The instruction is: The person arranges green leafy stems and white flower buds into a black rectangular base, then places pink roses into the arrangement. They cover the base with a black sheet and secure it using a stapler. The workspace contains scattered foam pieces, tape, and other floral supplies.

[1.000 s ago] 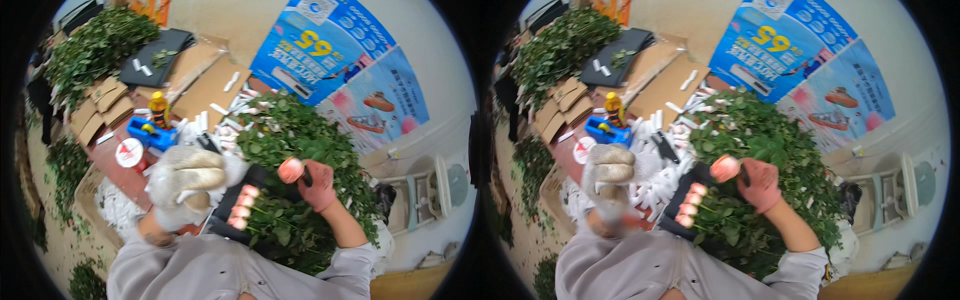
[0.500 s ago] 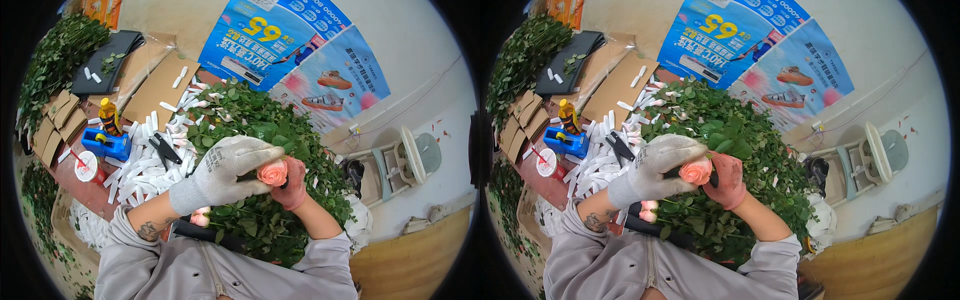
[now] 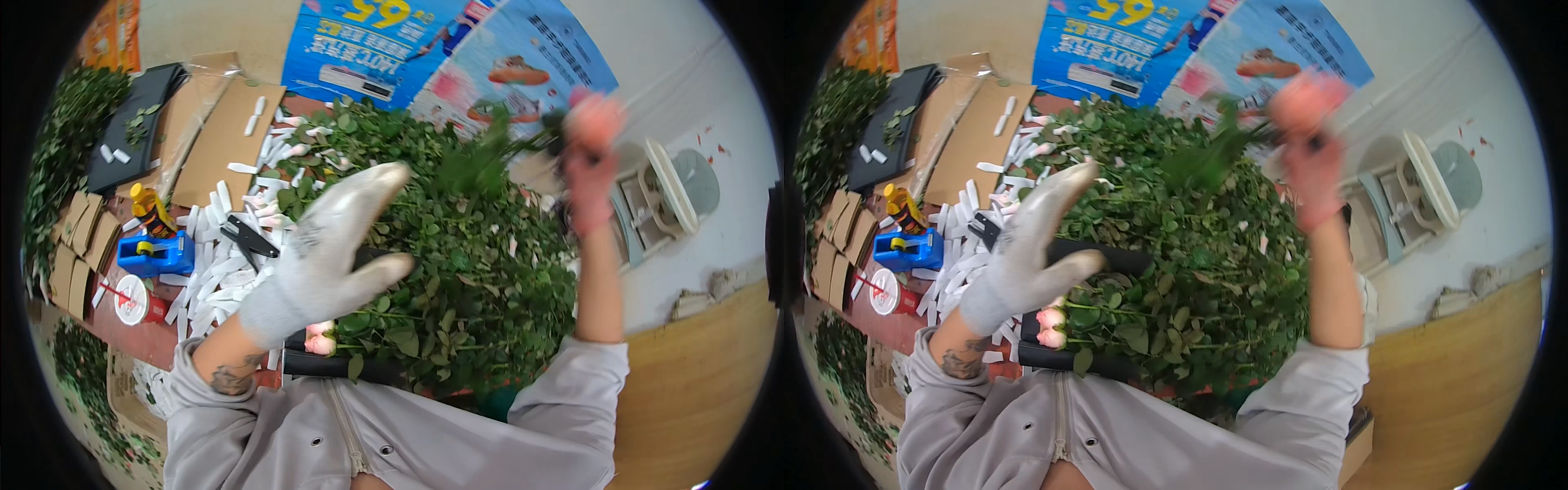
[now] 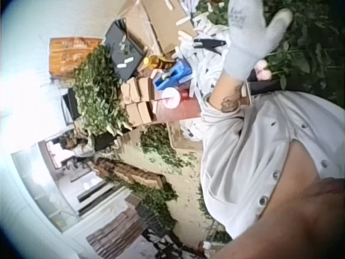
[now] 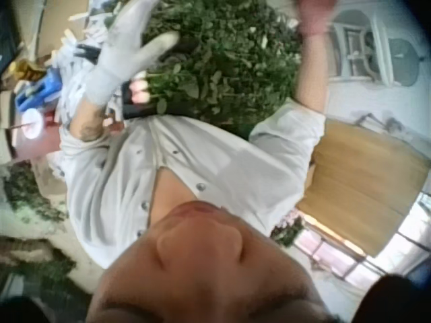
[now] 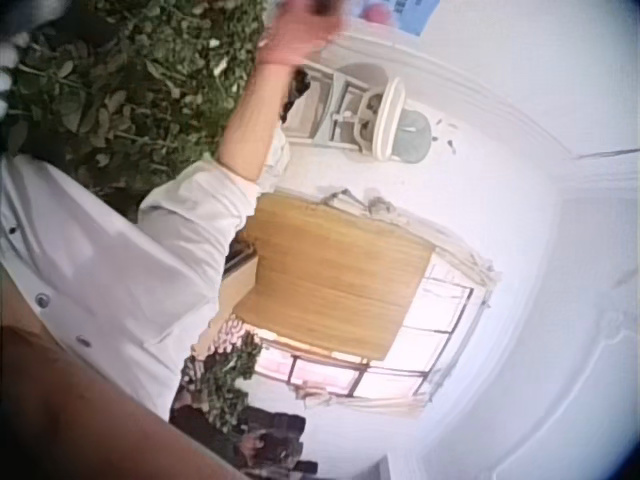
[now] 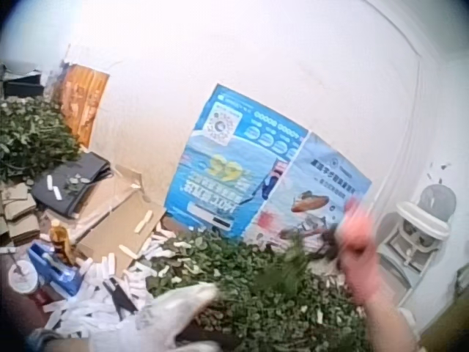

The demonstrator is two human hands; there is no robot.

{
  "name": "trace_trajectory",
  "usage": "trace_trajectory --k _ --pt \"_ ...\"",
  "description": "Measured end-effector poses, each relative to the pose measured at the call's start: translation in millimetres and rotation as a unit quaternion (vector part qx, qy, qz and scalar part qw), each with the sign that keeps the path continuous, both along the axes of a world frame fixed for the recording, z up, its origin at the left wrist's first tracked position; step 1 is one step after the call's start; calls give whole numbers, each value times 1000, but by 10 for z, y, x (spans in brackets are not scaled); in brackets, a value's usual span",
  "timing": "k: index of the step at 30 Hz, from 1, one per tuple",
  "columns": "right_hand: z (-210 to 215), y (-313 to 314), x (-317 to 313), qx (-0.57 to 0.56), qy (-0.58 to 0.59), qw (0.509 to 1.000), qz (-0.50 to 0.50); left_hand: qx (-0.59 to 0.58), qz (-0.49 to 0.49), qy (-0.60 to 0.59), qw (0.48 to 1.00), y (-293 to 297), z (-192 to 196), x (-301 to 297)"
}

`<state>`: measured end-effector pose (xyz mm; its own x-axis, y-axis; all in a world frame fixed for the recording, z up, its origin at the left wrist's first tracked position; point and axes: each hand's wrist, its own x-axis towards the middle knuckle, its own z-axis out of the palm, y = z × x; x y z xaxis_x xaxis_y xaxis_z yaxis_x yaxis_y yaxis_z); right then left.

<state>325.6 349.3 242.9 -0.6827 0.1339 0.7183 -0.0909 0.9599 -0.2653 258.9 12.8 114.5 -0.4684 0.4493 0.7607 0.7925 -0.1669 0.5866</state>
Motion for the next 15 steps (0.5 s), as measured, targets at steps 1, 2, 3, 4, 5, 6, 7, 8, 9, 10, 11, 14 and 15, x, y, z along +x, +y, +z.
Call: trace_trajectory --k 1,2,3,4,5,6,7,8,9,10,11,14,15 --pt "358 385 7 -124 64 990 -32 -52 2 30 998 -44 -105 1" --pt "713 969 92 -185 157 969 56 -100 8 64 993 -151 -196 25" --pt "1074 1427 309 -254 261 931 2 -134 -18 59 989 -218 -378 48" --pt "1514 1886 732 -200 278 940 -3 -161 -44 53 985 -288 -580 83" --pt "1789 2230 1010 -205 342 916 46 -192 -41 28 980 -375 -710 151" --pt "1951 2263 1191 -158 348 923 50 -232 -30 -2 972 -469 -831 222" --pt "2029 2088 1218 -151 377 913 48 -272 -19 -33 961 -524 -917 265" --pt "2120 1841 1257 -139 406 902 38 -271 -7 -26 962 -522 -1000 269" --pt "2175 1648 1273 -134 402 906 18 -274 1 -19 962 -520 -1093 289" --pt "2152 1461 1215 -134 396 908 3 -280 16 -12 960 -550 -1182 327" --pt "2020 1106 1117 -74 334 940 -16 -236 50 20 970 -534 -1238 382" --pt "1004 323 879 50 144 984 -92 -307 49 50 949 -288 -1262 413" --pt "650 157 862 77 70 985 -141 -342 41 50 937 -207 -1229 440"
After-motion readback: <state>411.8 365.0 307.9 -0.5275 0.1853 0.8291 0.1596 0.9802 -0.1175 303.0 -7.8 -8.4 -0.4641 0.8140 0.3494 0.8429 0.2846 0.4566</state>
